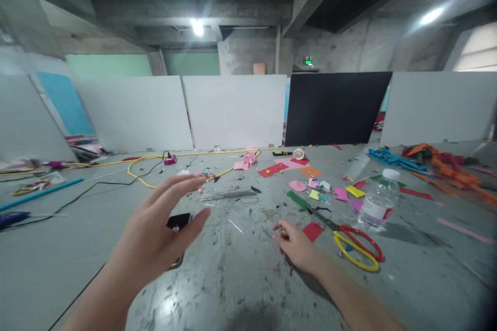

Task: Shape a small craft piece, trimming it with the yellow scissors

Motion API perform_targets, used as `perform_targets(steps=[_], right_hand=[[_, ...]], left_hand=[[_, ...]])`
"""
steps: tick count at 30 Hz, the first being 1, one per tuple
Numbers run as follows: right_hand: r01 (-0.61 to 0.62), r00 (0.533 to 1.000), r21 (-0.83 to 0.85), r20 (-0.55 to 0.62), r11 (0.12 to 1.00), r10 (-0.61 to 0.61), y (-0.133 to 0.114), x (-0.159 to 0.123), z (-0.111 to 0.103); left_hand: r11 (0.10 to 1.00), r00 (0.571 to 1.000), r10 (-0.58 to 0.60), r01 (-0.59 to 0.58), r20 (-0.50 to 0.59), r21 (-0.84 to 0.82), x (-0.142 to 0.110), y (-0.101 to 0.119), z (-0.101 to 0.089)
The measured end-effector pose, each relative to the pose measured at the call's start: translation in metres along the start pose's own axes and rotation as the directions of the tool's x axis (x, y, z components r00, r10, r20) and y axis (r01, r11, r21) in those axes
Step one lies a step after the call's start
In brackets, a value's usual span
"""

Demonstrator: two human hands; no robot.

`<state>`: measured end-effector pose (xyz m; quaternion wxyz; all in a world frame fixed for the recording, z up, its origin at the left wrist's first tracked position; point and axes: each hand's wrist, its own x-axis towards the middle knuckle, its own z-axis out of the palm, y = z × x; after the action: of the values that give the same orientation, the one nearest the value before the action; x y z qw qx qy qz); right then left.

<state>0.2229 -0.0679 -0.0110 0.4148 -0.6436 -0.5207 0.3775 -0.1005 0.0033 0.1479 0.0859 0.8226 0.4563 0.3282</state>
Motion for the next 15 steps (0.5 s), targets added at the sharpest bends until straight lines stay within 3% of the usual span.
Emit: perform_targets(steps=[2,3,5,7,9,11,15], right_hand=[[-0.006,0.999,0.021,0.044,1.000,0.005,0.001,0.001,0.005],[-0.004,0.998,0.024,0.062,1.000,0.002,0.001,0.001,0.007],[0.012,0.997,0.020,0.081,1.000,-0.014,0.001,0.002,0.013],[0.043,0.995,0.005,0.086,0.999,-0.043,0.001,0.002,0.017],[0.050,0.994,0.000,0.098,0.999,-0.050,0.005,0.003,0.019],[0.035,0.993,-0.006,0.109,0.999,-0.034,0.009,0.002,0.019],[0.014,0.996,-0.001,0.085,1.000,-0.014,0.019,0.002,0.013]], left_hand=[[0.984,0.979,-0.175,0.171,0.102,0.042,0.012,-0.040,0.010],[0.954,0.937,-0.300,0.289,0.178,0.082,0.016,-0.066,0.016],[0.858,0.795,-0.513,0.484,0.323,0.173,0.019,-0.116,0.027],[0.839,0.722,-0.534,0.516,0.441,0.171,0.017,-0.153,0.034],[0.824,0.703,-0.525,0.560,0.480,0.081,0.012,-0.169,0.036],[0.805,0.701,-0.522,0.594,0.486,0.008,0.007,-0.171,0.036],[0.811,0.740,-0.478,0.579,0.473,-0.086,0.000,-0.167,0.039]])
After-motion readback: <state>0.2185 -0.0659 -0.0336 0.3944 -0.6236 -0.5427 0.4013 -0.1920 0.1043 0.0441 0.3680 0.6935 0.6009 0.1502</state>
